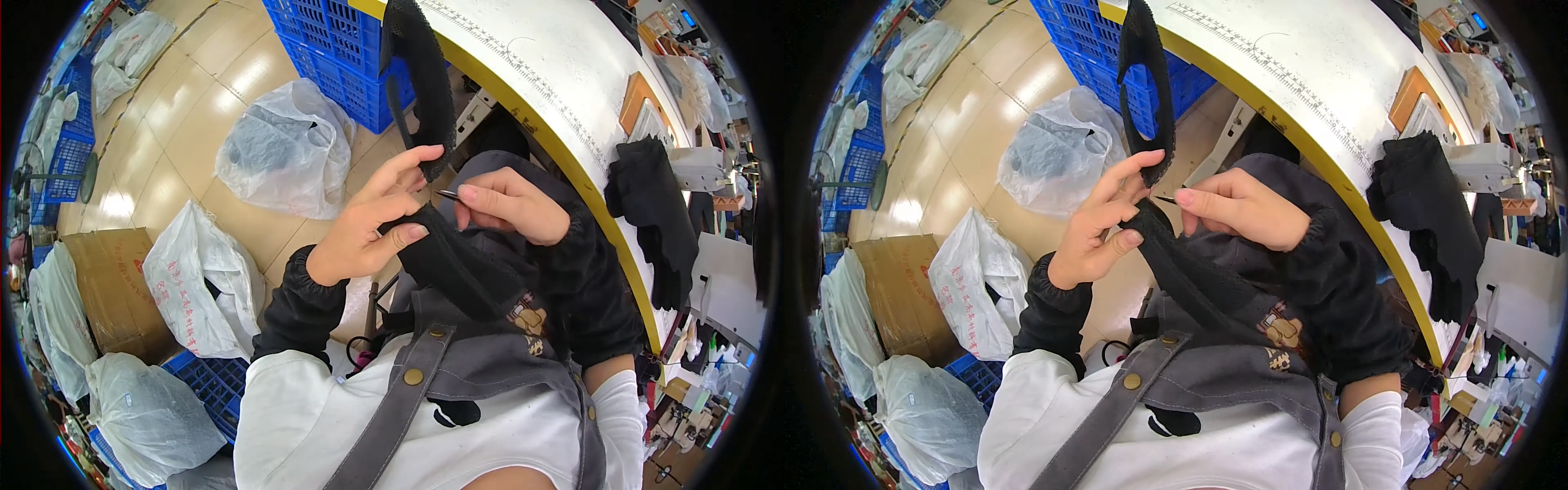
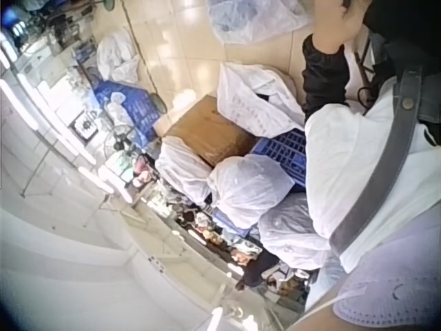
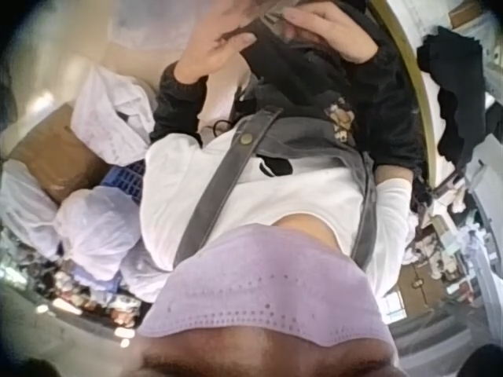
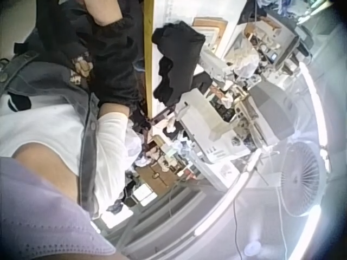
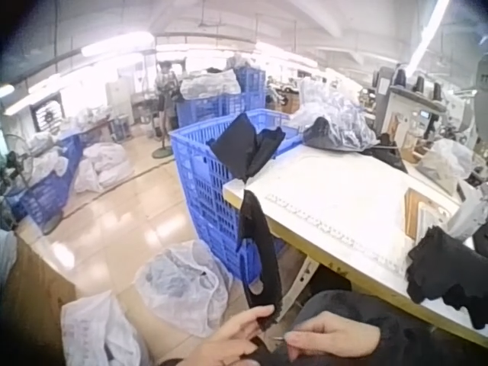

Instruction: Manually trim excess fabric from shoe components using small scissors.

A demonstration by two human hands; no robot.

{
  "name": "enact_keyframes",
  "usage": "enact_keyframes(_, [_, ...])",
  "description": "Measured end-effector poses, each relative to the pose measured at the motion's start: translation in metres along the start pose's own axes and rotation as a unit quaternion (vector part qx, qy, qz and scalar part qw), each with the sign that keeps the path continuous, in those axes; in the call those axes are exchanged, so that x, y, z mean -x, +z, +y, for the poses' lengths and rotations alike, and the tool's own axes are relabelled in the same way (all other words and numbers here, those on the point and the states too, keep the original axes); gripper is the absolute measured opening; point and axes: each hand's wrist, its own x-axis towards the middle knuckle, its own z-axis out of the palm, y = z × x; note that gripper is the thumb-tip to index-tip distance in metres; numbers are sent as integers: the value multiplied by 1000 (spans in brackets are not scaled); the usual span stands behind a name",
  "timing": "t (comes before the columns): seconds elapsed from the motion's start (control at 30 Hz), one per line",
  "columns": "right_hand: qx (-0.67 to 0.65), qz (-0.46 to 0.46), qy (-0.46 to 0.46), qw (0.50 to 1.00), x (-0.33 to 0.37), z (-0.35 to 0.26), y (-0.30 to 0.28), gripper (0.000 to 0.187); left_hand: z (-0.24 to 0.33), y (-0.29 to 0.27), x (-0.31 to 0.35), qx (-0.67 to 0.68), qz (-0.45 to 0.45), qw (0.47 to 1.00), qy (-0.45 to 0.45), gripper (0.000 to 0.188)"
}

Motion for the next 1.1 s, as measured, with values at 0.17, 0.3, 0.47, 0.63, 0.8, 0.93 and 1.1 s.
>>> enact_keyframes(0.17, [-14,-10,5,1000,-15,-6,10,39,-1,2,-2,-21,3,1000,22,17])
enact_keyframes(0.3, [94,198,-160,963,-13,-26,10,34,-1,5,0,-118,-33,992,6,15])
enact_keyframes(0.47, [509,318,-161,784,-62,-29,6,41,-2,30,0,-199,-43,978,39,15])
enact_keyframes(0.63, [324,304,-248,861,-66,1,-14,19,-3,22,9,-163,42,985,-44,12])
enact_keyframes(0.8, [204,122,-167,957,8,6,26,14,0,20,22,-48,69,996,-43,17])
enact_keyframes(0.93, [242,158,-187,939,27,9,38,17,8,42,25,-16,88,992,-84,15])
enact_keyframes(1.1, [108,96,-42,989,22,11,2,35,4,49,34,-58,94,991,-77,16])
